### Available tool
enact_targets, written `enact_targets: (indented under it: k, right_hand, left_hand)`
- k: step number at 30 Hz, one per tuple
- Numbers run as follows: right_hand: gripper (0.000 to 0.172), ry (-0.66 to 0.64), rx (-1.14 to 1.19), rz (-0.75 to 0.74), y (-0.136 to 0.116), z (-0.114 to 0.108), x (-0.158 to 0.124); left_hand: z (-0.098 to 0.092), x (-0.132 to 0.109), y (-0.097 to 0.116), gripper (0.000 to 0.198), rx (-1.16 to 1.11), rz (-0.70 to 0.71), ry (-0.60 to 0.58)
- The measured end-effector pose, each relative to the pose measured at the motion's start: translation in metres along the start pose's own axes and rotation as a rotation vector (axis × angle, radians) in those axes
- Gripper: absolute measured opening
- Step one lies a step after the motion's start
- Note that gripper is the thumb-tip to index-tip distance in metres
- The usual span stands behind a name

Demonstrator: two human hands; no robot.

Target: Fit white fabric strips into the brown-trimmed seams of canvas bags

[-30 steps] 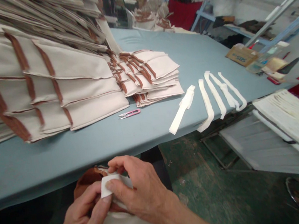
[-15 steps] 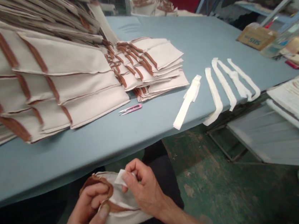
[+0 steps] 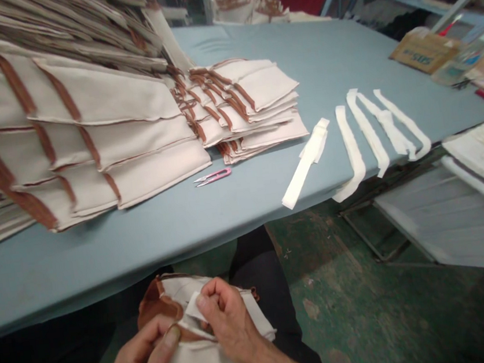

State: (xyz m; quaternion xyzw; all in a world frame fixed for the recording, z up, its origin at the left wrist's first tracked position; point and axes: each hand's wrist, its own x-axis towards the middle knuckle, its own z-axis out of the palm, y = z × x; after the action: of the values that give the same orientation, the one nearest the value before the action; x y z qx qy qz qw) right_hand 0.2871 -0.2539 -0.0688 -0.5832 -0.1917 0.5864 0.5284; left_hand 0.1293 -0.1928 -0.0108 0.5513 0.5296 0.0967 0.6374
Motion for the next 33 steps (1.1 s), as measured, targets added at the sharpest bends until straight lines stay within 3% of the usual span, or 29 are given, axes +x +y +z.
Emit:
enact_targets:
  k: [3, 6, 10, 14, 18, 33]
  right_hand:
    - [0.049, 0.04, -0.178, -0.075, -0.038, -0.01, -0.003]
    - [0.033, 0.06, -0.268, -0.138, -0.096, -0.021, -0.026]
    - [0.021, -0.19, -0.329, 0.026, -0.151, -0.019, -0.061]
    - [0.017, -0.069, -0.618, -0.234, -0.147, -0.004, -0.058]
    - [0.019, 0.064, -0.718, -0.432, -0.134, 0.003, -0.043]
    - [0.018, 0.158, -0.733, -0.426, -0.121, 0.014, -0.027]
  left_hand:
    - [-0.007, 0.014, 0.011, 0.058, 0.018, 0.05, -0.072]
    - [-0.013, 0.022, 0.021, 0.056, 0.006, 0.139, -0.139]
    - [-0.014, 0.025, 0.032, 0.054, -0.031, 0.175, -0.199]
    - [-0.01, 0.027, 0.045, 0.055, -0.154, 0.216, -0.235]
    - [-0.006, 0.029, 0.052, 0.059, -0.181, 0.287, -0.242]
    - [-0.006, 0.031, 0.041, 0.053, -0.125, 0.276, -0.109]
